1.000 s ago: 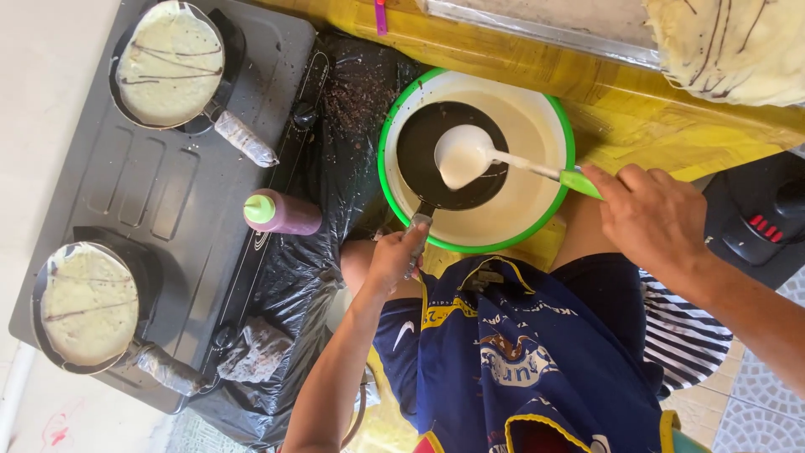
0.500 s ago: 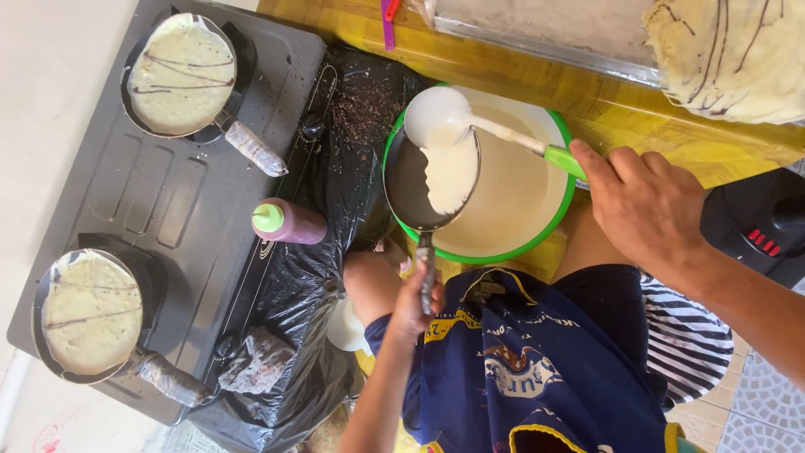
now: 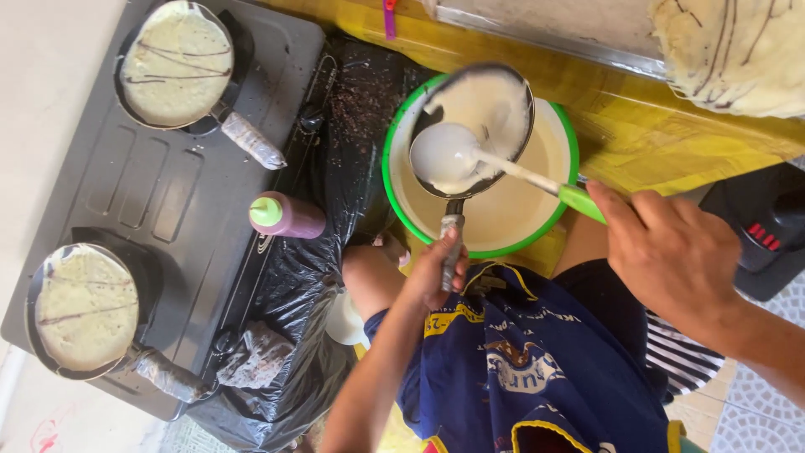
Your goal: Making thin crepes by pouring batter into multiple pans, spreading it with a ladle or by tilting, and removing them once cooked.
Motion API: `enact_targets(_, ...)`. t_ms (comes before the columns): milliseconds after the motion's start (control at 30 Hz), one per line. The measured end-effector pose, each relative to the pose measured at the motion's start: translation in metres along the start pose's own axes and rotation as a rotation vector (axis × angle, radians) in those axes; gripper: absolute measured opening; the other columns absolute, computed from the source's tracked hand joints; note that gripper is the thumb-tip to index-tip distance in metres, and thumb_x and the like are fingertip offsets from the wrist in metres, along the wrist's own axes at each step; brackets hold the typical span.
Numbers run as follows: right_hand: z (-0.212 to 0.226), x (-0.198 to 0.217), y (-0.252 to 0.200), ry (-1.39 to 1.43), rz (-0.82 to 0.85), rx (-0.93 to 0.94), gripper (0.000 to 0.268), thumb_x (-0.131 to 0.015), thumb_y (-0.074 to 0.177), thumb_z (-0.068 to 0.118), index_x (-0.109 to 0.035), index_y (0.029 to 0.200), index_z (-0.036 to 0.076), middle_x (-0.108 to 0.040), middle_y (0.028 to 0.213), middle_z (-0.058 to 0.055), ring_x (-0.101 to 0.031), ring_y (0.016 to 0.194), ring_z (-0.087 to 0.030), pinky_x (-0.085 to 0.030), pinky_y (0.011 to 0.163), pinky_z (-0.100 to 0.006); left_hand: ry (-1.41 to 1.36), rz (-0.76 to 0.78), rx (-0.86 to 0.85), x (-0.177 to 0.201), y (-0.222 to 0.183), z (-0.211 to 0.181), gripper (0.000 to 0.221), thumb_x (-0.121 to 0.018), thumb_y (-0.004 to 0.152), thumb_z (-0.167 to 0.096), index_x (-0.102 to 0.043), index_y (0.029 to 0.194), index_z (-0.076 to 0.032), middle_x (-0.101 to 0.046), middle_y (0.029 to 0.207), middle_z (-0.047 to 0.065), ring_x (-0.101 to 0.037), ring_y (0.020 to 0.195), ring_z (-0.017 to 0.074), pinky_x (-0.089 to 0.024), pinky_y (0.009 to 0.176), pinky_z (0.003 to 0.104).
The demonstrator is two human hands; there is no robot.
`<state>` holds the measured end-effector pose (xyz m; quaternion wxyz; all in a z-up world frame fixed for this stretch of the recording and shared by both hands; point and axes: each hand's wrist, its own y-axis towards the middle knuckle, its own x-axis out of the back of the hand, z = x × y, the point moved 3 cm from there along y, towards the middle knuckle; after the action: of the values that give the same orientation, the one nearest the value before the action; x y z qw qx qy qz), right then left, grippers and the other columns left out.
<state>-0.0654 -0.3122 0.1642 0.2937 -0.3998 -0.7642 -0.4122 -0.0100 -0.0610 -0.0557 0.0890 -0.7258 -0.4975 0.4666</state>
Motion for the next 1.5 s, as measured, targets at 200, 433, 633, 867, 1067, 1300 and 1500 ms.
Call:
enact_targets(200,-0.008,-0.063,-0.039,0.035,0.246,-0.203,0.056,-0.074,0.085,0.026,-0.077,0.139,0.042,-0.053,0.078,0.012,-0.060,0.065,-0.013,-0.038,0.048,-0.028,0.262,-0.044,0.388,-0.007,-0.013,-0.041,0.047,-0.069,0.091,-0.052,-0.056,0.083,-0.007,-0.054,0.058,0.003,-0.047,0.038,0.0100,-0.034,0.034,0.021)
enact_targets(433,-0.002,-0.103,-0.060,0.313,0.522,-0.448,0.062,-0.073,0.083,0.030,-0.067,0.144,0.041,-0.071,0.098,0.009,-0.072,0.078,-0.025,-0.053,0.052,-0.043,1.025,-0.252,0.281,-0.053,-0.058,-0.068,0.050,-0.069,0.089,-0.048,-0.061,0.058,-0.011,-0.064,0.052,0.004,-0.057,0.041,0.0120,-0.050,0.062,0.024)
enact_targets(633,-0.030,-0.093,-0.059,0.101,0.132,-0.382,0.057,-0.075,0.086,0.022,-0.080,0.141,0.037,-0.061,0.086,0.009,-0.061,0.068,-0.018,-0.042,0.051,-0.032,0.692,-0.121,0.015,-0.017,-0.049,-0.007,0.031,-0.074,0.093,-0.035,-0.061,0.092,-0.007,-0.063,0.062,0.006,-0.057,0.041,0.0130,-0.047,0.041,0.024)
enact_targets(867,-0.036,-0.039,-0.043,0.065,-0.058,-0.216,0.051,-0.079,0.092,0.002,-0.087,0.126,0.039,-0.052,0.075,0.011,-0.047,0.059,-0.015,-0.029,0.053,-0.029,0.510,-0.019,-0.114,-0.025,-0.053,0.010,0.032,-0.072,0.096,-0.029,-0.053,0.083,-0.007,-0.059,0.059,0.008,-0.054,0.040,0.0171,-0.043,0.040,0.028)
enact_targets(1067,-0.037,-0.044,-0.035,0.003,-0.108,-0.224,0.039,-0.080,0.102,0.013,-0.084,0.129,0.041,-0.056,0.083,0.011,-0.047,0.063,-0.015,-0.033,0.056,-0.028,0.463,0.121,-0.136,-0.041,-0.069,-0.003,0.032,-0.072,0.095,-0.034,-0.056,0.088,-0.007,-0.058,0.060,0.008,-0.054,0.040,0.0169,-0.042,0.040,0.026)
enact_targets(1300,-0.038,-0.045,-0.043,0.055,-0.140,-0.253,0.042,-0.080,0.101,0.008,-0.087,0.130,0.037,-0.062,0.087,0.010,-0.048,0.064,-0.016,-0.037,0.059,-0.029,0.404,0.157,-0.081,-0.023,-0.061,0.013,0.035,-0.073,0.095,-0.035,-0.055,0.084,-0.007,-0.056,0.059,0.010,-0.053,0.040,0.0175,-0.038,0.039,0.024)
enact_targets(1500,-0.035,-0.052,-0.044,0.042,-0.127,-0.240,0.047,-0.078,0.095,0.003,-0.086,0.125,0.039,-0.056,0.079,0.012,-0.039,0.058,-0.013,-0.027,0.055,-0.027,0.404,0.181,-0.093,-0.026,-0.056,0.009,0.035,-0.071,0.097,-0.033,-0.055,0.082,-0.007,-0.056,0.059,0.009,-0.052,0.040,0.0163,-0.039,0.040,0.024)
